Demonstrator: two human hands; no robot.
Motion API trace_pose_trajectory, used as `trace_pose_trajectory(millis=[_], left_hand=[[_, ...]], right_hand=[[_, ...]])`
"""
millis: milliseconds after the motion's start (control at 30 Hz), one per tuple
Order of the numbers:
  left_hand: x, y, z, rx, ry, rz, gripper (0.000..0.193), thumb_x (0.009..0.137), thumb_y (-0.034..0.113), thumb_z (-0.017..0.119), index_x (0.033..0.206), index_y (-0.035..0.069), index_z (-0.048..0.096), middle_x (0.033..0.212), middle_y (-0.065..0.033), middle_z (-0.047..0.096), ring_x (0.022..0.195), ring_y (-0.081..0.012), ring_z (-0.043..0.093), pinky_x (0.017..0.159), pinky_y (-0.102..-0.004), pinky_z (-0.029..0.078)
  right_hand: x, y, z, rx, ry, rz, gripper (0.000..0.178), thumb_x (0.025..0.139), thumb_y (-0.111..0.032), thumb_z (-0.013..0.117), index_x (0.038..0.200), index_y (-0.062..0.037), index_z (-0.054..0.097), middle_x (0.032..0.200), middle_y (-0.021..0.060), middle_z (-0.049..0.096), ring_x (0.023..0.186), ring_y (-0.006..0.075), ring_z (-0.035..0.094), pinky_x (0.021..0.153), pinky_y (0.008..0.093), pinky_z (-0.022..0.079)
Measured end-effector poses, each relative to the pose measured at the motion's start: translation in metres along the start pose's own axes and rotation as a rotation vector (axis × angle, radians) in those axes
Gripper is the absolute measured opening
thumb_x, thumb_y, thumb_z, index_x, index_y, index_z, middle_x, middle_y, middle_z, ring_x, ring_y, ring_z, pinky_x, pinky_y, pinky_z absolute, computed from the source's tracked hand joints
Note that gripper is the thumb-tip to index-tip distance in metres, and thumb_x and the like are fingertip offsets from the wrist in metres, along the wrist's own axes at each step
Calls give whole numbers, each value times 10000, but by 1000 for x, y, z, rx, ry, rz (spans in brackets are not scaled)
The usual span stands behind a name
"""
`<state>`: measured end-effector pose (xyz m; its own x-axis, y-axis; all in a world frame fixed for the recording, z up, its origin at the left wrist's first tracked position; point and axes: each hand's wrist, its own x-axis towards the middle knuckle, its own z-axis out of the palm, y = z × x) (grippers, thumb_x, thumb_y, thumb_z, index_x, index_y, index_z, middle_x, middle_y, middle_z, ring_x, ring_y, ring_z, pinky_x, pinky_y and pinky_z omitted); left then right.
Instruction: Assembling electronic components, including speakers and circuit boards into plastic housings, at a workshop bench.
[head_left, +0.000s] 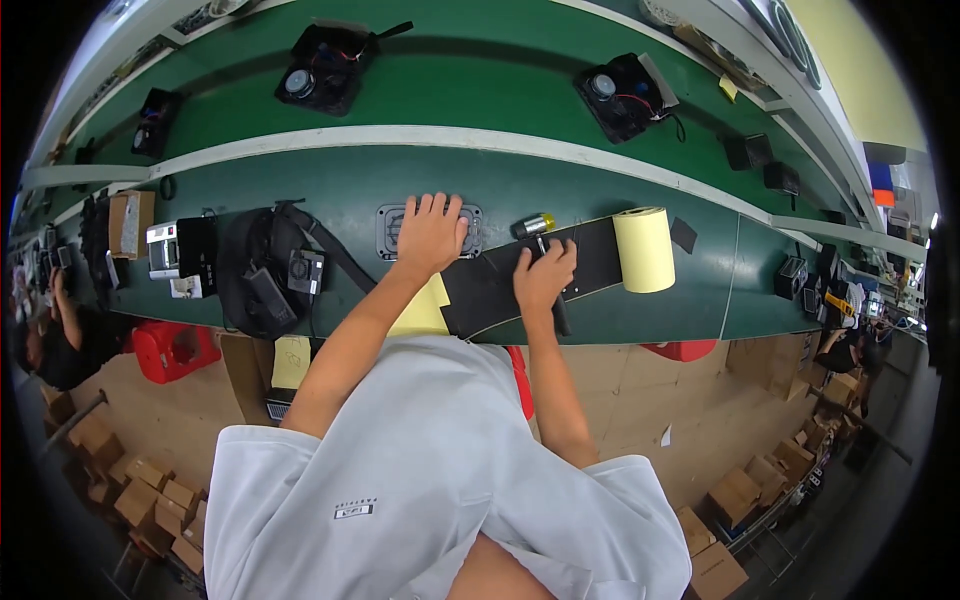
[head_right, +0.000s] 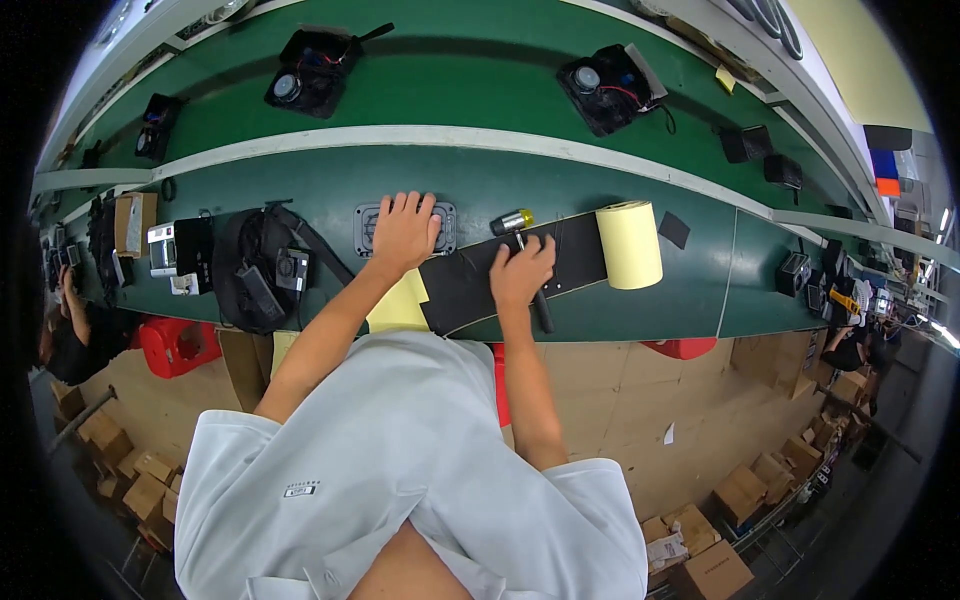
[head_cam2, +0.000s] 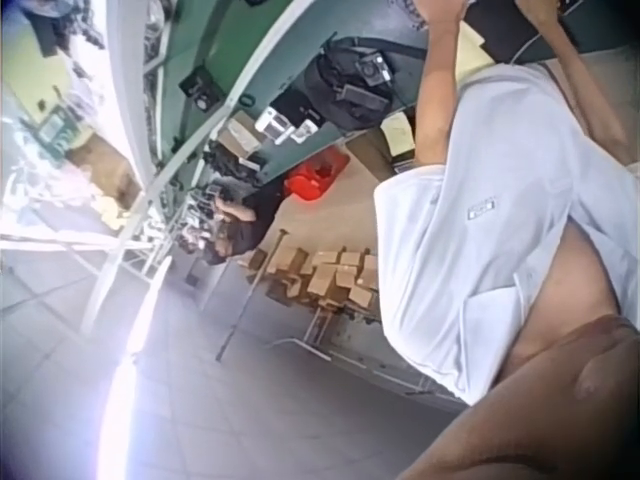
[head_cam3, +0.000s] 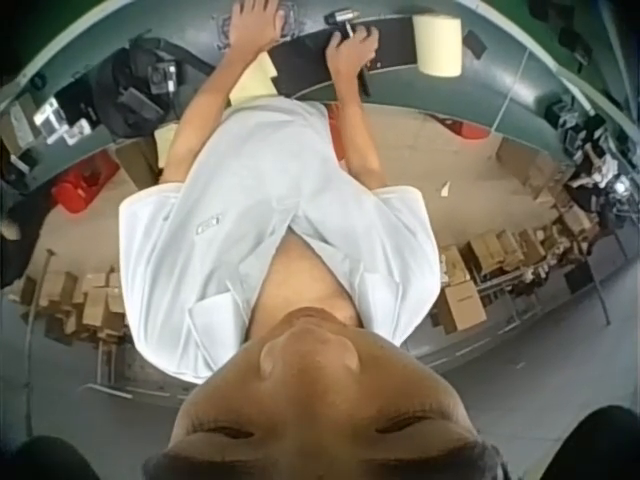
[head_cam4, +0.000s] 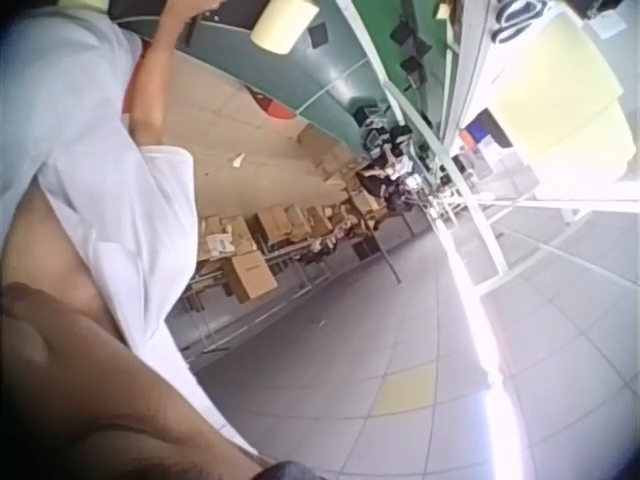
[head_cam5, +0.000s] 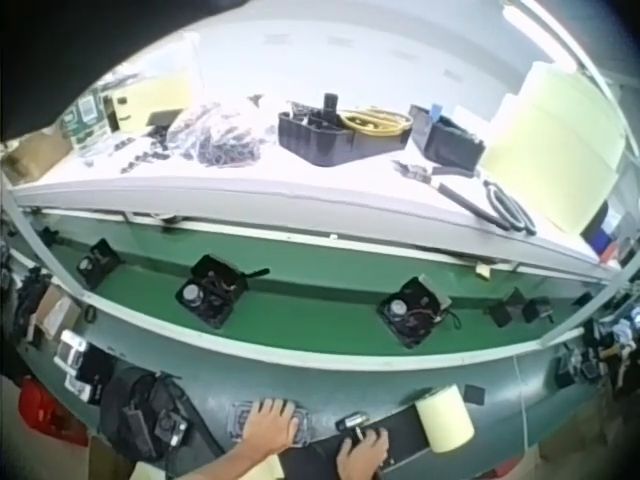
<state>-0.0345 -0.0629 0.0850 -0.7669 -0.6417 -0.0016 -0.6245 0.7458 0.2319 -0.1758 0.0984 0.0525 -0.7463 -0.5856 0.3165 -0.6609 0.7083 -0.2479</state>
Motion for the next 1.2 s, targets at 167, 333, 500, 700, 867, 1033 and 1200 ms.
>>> trace_pose_trajectory(millis=[167, 333, 500, 700, 867, 1033, 1200], left_hand=[[4, 1, -2, -26, 4, -2, 372, 959, 328, 497, 1212, 66, 569, 1083, -121, 580, 1058, -299, 532, 1003, -524, 370], [4, 2, -1, -33, 21, -2, 372, 960, 305, 493, 1230, 58, 558, 1067, -123, 575, 1041, -311, 527, 995, -509, 363], [6, -2, -1, -28, 15, -37, 385, 959, 319, 512, 1241, 62, 560, 1137, -132, 580, 1088, -306, 528, 1036, -525, 342], [27, -23, -14, -187, 59, -47, 402, 955, 344, 540, 1246, 70, 588, 1220, -194, 607, 1111, -374, 591, 967, -506, 435], [46, -47, -14, -42, -308, -374, 634, 1016, 504, 325, 929, 32, 738, 893, -272, 691, 851, -482, 653, 807, -554, 510], [44, -70, 10, 12, -207, -450, 710, 1021, 531, 306, 938, -41, 718, 1016, -314, 672, 967, -487, 626, 879, -568, 471], [65, -82, 10, -350, -65, -969, 650, 1027, 466, 308, 1194, -82, 616, 1100, -294, 671, 1062, -433, 632, 925, -512, 472]], right_hand=[[26, -58, 10, 707, -361, -50, 469, 858, -194, 691, 1223, 36, 508, 1110, 256, 545, 1078, 432, 530, 931, 475, 438], [51, -74, 19, 727, -279, 40, 260, 885, -152, 661, 990, 15, 490, 969, 188, 499, 860, 363, 527, 792, 447, 446], [76, -46, 33, 857, -274, 227, 247, 969, -214, 571, 930, 26, 526, 818, 196, 587, 779, 379, 591, 726, 449, 464], [5, -17, -9, 1037, -1626, 697, 765, 932, -672, 498, 1017, 81, 606, 911, 252, 690, 782, 300, 713, 692, 389, 598], [-8, -90, 25, 1126, -1162, 715, 462, 922, -424, 678, 1023, 27, 666, 934, 76, 697, 873, 138, 648, 788, 296, 513], [7, -162, 50, 962, -508, 1047, 777, 629, -508, 883, 1033, 103, 621, 1110, 277, 612, 1113, 405, 545, 982, 451, 442], [62, -152, 54, 943, -720, 903, 836, 603, -486, 885, 1083, 122, 571, 1069, 252, 597, 1160, 410, 502, 1004, 445, 425]])
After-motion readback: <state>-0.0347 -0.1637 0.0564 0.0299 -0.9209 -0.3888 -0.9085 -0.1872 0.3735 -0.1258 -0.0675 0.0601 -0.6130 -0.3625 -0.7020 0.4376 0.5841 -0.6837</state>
